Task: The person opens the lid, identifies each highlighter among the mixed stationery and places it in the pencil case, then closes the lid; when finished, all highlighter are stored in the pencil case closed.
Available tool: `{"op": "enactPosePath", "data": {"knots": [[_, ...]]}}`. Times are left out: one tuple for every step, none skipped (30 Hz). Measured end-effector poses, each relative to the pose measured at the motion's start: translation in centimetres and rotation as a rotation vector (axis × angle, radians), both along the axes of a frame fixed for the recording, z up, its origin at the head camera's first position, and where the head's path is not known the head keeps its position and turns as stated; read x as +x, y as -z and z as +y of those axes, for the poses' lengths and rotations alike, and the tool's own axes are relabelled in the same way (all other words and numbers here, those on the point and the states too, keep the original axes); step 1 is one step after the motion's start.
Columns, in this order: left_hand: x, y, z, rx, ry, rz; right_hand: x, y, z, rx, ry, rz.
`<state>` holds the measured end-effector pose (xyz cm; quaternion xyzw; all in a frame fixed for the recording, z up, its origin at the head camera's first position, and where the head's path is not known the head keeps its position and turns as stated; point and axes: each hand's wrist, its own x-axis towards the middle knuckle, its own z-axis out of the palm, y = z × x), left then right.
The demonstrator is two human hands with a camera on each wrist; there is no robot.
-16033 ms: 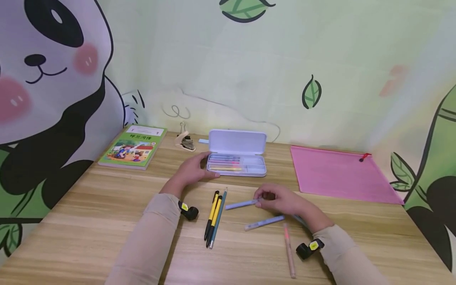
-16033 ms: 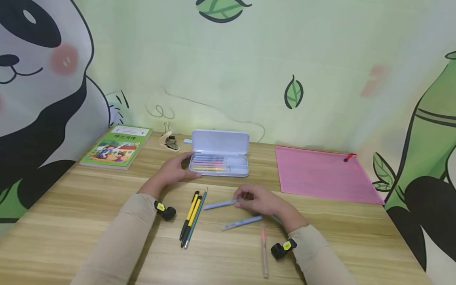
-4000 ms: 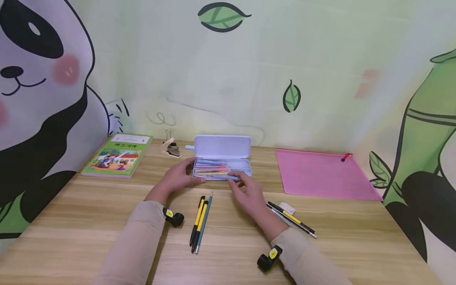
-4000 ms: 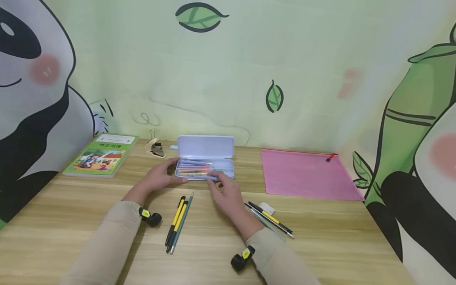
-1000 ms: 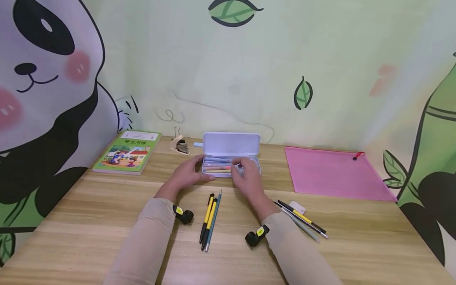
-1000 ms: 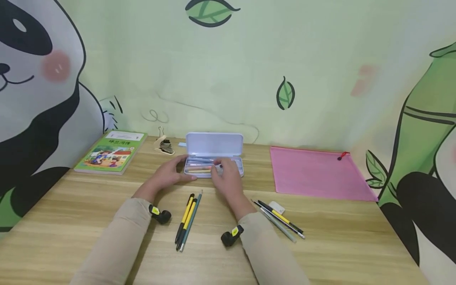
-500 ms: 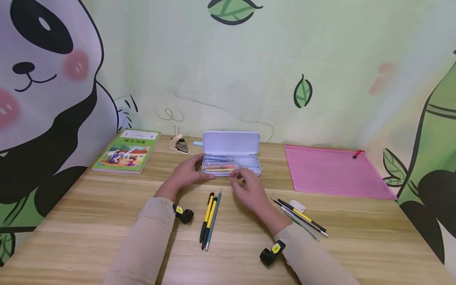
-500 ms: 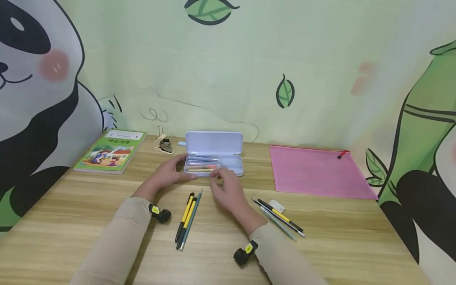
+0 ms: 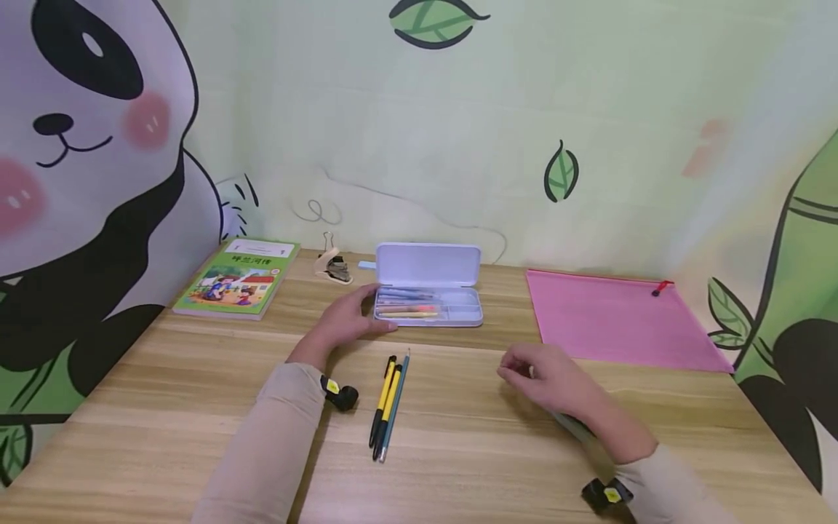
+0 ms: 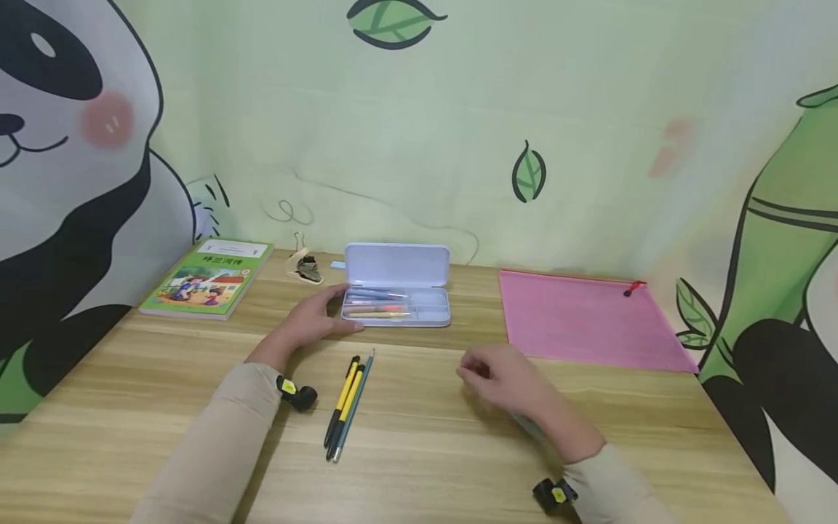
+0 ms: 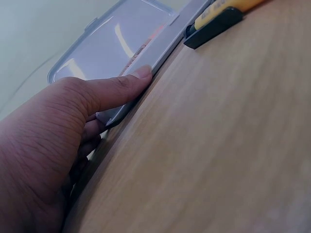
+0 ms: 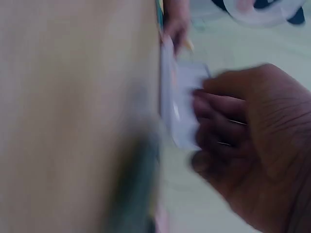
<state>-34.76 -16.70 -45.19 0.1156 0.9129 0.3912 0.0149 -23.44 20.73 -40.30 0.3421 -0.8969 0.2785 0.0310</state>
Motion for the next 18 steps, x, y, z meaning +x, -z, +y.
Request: {"op": "enactPosePath", "data": {"knots": [[0.0,0.0,0.0,-0.002,0.0,0.0,0.0,-0.3,0.9,0.041,-0.014,-0.042],[0.0,0.0,0.0,-0.003,0.001,-0.002,-0.1,-0.5,1.7,0.076,-0.027,-0.088],[0.0,0.0,0.0,-0.004,0.003,-0.002,-0.2,-0.7,2.4,0.107,-0.044,-0.132],[0.0,0.0,0.0,-0.005,0.002,-0.005,-0.3,-0.9,2.9,0.132,-0.059,-0.177],[0.1,0.0,0.0,-0.005,0.003,-0.007,-0.3,-1.0,3.4,0.153,-0.068,-0.216],[0.1,0.0,0.0,-0.003,-0.001,-0.01,-0.4,-1.2,3.6,0.169,-0.079,-0.239],[0.1,0.0,0.0,-0.002,-0.005,-0.012,-0.4,-1.2,3.8,0.179,-0.089,-0.246],[0.1,0.0,0.0,-0.001,-0.005,-0.012,-0.5,-1.3,3.9,0.184,-0.099,-0.247],[0.2,-0.1,0.0,0.001,-0.006,-0.011,-0.5,-1.3,4.0,0.188,-0.108,-0.24],[0.2,-0.1,0.0,0.004,-0.005,-0.009,-0.5,-1.2,4.0,0.19,-0.117,-0.229],[0.2,-0.1,0.1,0.007,-0.002,-0.006,-0.5,-1.2,4.0,0.194,-0.126,-0.217],[0.2,-0.2,0.1,0.007,0.0,-0.003,-0.6,-1.1,4.0,0.195,-0.137,-0.206],[0.3,-0.2,0.1,0.007,0.002,-0.002,-0.6,-0.9,4.0,0.198,-0.145,-0.197],[0.3,-0.3,0.1,0.008,0.003,-0.002,-0.7,-0.8,4.0,0.198,-0.147,-0.197],[0.4,-0.4,0.1,0.008,0.004,-0.002,-0.7,-0.8,4.0,0.196,-0.147,-0.201],[0.4,-0.4,0.1,0.01,0.005,-0.003,-0.8,-0.7,4.1,0.191,-0.146,-0.206],[0.4,-0.5,0.1,0.011,0.005,-0.004,-0.8,-0.7,4.2,0.184,-0.149,-0.202],[0.4,-0.5,0.1,0.012,0.002,-0.006,-0.9,-0.7,4.3,0.18,-0.148,-0.194]]}}
